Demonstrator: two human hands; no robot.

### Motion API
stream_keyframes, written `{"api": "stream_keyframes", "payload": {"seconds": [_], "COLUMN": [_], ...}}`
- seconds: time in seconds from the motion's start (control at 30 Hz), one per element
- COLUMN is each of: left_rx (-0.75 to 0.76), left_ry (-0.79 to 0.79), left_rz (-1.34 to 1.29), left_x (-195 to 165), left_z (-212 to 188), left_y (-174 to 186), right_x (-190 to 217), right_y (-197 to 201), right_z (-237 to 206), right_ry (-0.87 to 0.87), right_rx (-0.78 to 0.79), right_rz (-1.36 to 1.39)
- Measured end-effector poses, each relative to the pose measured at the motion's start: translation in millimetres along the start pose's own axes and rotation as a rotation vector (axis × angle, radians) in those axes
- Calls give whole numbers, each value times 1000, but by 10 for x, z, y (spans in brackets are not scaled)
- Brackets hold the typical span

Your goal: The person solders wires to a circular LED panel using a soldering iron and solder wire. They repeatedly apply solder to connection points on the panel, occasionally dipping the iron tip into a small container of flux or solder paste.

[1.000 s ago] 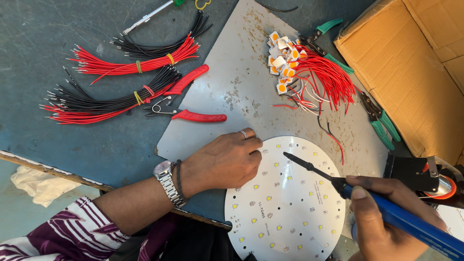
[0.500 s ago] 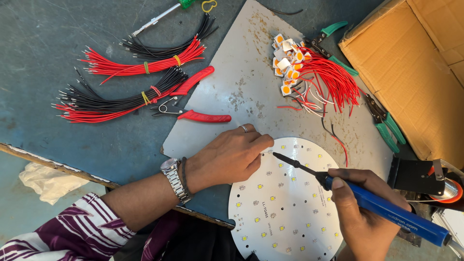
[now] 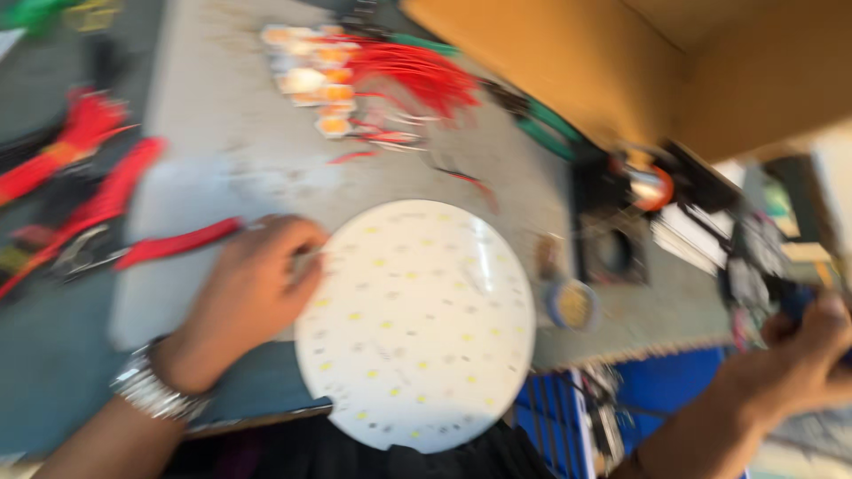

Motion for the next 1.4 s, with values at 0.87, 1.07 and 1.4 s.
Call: {"api": "stream_keyframes", "payload": {"seconds": [0.87,1.07,1.4], "left_rx": [273,-280,-480], "left_ry": [209,11,313], "left_rz": [-486,-514,-569], "left_x": [283,463,933], "left_z": [662,895,872], "left_y": [354,907,1280], "right_x": [-249,1157,1951], "right_y": [-822,-2456,-2720], "right_z": [-483,-1308,-3153], "right_ry": [-846,78,988], "right_rx": [983,1435,1814], "right_rz": [534,129,461]}}
Point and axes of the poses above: each hand's wrist, its own z-axis towards the middle knuckle, its own y-axis out of the back of the hand, x = y × z, the point moved 2 cm from there along z, towards the middle knuckle, and after that the axes turned 15 degrees about -x, right-handed, at the moved point
